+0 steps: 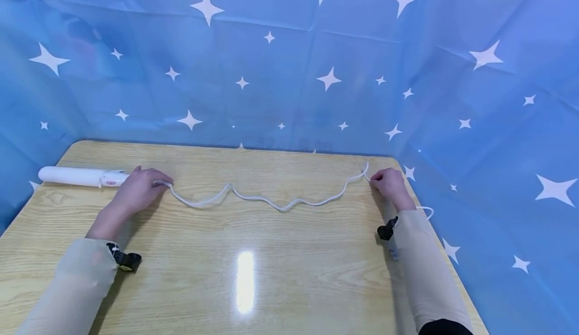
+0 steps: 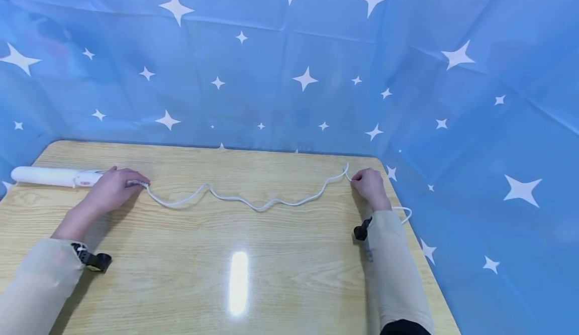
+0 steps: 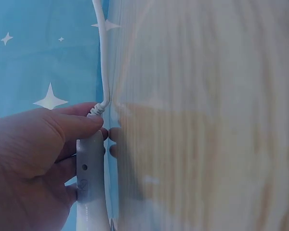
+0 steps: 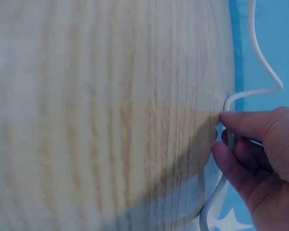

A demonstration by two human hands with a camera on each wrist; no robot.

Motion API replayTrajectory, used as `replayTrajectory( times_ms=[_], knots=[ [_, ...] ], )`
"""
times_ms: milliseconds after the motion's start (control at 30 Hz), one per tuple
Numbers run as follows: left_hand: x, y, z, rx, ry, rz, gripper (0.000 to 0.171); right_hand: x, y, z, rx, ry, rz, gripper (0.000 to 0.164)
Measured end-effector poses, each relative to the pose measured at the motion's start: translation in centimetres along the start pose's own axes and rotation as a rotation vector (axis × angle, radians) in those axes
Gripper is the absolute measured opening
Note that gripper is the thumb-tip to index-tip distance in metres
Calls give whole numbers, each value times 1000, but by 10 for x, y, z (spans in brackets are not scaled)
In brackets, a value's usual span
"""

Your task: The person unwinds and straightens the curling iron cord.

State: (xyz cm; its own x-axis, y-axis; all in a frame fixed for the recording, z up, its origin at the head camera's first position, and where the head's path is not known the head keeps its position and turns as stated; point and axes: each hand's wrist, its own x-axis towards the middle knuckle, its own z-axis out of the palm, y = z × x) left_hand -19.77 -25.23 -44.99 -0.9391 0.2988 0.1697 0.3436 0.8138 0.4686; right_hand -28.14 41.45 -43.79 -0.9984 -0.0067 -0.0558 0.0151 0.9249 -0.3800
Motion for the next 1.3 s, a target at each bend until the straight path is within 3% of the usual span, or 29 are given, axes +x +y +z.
replayTrajectory(
  times_ms=[533,767,933,1300],
  knots=[
    [-3,-9,-2,-17,44,-36,16,-1,13,-5,85,118,209,18],
    [-1,-11,-4,-20,47,-69,18,-9,23,-9,47,147,201,19],
    [-1,-10,-5,-5,56,-83,19,-13,26,-10,59,165,241,18],
    [-1,-7,-6,-8,49,-95,19,-18,20,-10,63,187,298,20]
  ],
)
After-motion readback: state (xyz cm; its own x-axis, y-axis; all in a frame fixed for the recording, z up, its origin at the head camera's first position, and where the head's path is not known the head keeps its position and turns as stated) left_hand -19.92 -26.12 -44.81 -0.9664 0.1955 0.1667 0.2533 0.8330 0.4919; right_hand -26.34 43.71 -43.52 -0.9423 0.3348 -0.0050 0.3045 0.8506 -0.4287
